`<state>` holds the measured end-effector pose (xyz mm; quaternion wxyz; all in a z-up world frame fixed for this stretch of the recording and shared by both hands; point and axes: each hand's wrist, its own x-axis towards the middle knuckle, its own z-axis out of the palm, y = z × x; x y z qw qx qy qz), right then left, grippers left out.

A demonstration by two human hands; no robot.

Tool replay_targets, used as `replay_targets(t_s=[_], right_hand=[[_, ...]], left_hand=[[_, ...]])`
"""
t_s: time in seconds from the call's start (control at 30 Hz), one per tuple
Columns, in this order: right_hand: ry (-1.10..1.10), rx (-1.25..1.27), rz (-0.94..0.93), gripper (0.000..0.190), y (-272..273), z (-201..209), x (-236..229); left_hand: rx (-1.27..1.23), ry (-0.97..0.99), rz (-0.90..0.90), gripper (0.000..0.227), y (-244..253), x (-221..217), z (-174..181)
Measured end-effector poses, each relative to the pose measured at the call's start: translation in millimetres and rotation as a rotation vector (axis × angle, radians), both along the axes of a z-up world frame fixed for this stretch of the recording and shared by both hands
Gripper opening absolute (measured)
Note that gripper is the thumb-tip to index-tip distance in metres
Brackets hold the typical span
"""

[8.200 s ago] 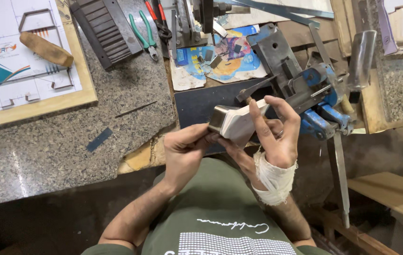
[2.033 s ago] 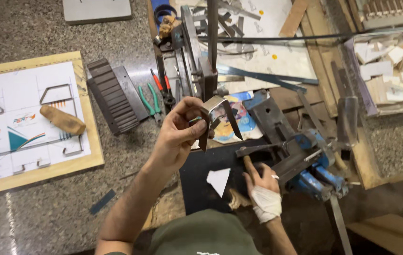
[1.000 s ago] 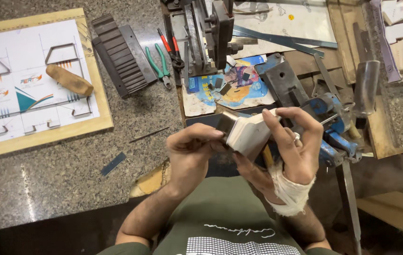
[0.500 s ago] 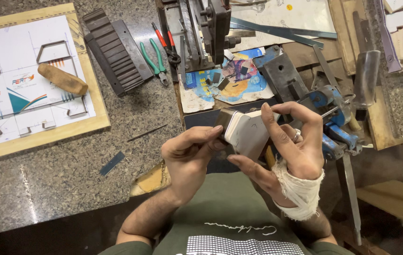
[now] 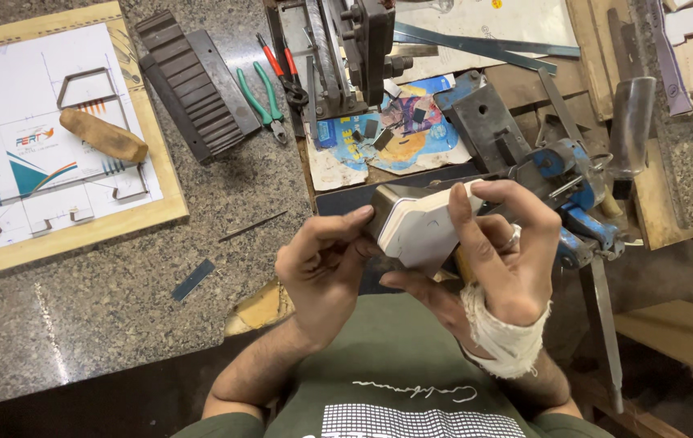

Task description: The person repeatedly places small metal pieces into a vise, secures them, and hammers them to shape. They frequently remove the pieces to check fit and alignment, then reinsert them for further hammering. The process continues with repeated adjustments and hammering until the pieces appear properly formed.

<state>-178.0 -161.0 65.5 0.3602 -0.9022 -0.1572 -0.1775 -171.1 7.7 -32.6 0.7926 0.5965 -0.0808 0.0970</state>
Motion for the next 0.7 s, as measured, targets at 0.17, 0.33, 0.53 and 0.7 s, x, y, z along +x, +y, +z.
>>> replay_targets(t_s=[0.17, 0.33, 0.53, 0.7], right_hand=[[-0.051, 0.008, 0.009, 0.086, 1.6, -4.9, -4.3], [-0.081, -0.01, 0.027, 0.078, -3.1, -11.2, -12.0], [-0.087, -0.092, -0.018, 0.071, -3.0, -8.4, -18.0], [-0.1, -0.098, -0.027, 0.067, -1.7, -10.6, -21.2]], left_hand=[[0.1, -0.134, 0.064, 0.031, -1.8, 0.2, -0.2], [0.206, -0.231, -0.036, 0.028, 12.5, -1.2, 8.9], [-0.109, -0.137, -0.158, 0.021, 14.2, -7.5, -0.1], [-0.139, -0.009, -0.18, 0.02, 14.7, -10.4, -0.5]])
